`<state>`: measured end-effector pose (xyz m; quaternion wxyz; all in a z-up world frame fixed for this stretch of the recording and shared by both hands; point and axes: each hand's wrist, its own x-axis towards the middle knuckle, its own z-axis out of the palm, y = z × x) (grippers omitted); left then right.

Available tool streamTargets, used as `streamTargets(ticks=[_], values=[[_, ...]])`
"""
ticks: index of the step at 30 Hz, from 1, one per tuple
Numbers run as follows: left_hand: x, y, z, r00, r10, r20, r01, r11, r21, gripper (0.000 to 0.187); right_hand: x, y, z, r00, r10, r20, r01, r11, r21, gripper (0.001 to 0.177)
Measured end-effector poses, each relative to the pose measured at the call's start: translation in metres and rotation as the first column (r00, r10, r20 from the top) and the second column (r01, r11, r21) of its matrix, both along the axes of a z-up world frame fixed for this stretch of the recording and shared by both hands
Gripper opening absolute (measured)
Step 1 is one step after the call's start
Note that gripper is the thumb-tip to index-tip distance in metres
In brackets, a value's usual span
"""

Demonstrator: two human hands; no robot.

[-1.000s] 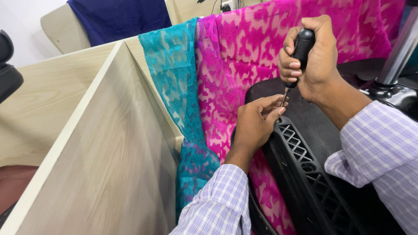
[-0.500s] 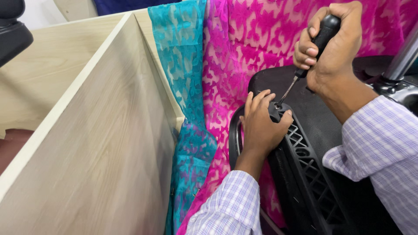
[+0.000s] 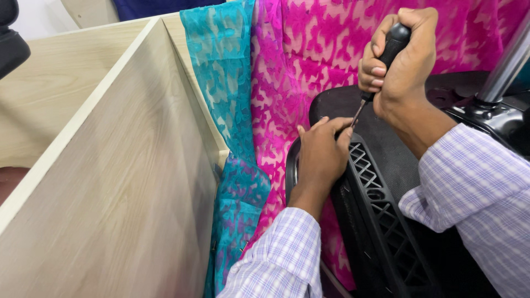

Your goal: The person uses a screwdriver to tighten screws into a black plastic bracket attached to a chair frame. They repeatedly rotate the screwdriver to secure the bracket while holding the chair steady with the other hand.

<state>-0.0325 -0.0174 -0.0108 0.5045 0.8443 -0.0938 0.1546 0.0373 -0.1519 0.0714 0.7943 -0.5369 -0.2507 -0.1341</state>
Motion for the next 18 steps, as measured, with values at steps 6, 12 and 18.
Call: streamTargets(ticks=[6, 12, 18], values=[[0.026, 0.011, 0.009, 0.967, -0.255, 0.013, 0.255, 0.963, -0.082, 0.023, 0.004, -0.013, 0.009, 0.984, 0.169, -0.053, -0.172, 0.983, -0.067, 0.049], [0.033, 0.017, 0.009, 0.940, -0.334, 0.071, 0.340, 0.934, -0.107, 0.021, 0.008, -0.019, 0.007, 0.970, 0.235, -0.058, -0.240, 0.967, -0.090, 0.053], [0.022, 0.006, 0.013, 0.972, -0.236, 0.010, 0.234, 0.960, -0.156, 0.016, 0.009, -0.005, 0.014, 0.995, 0.091, -0.049, -0.098, 0.982, -0.164, 0.045]])
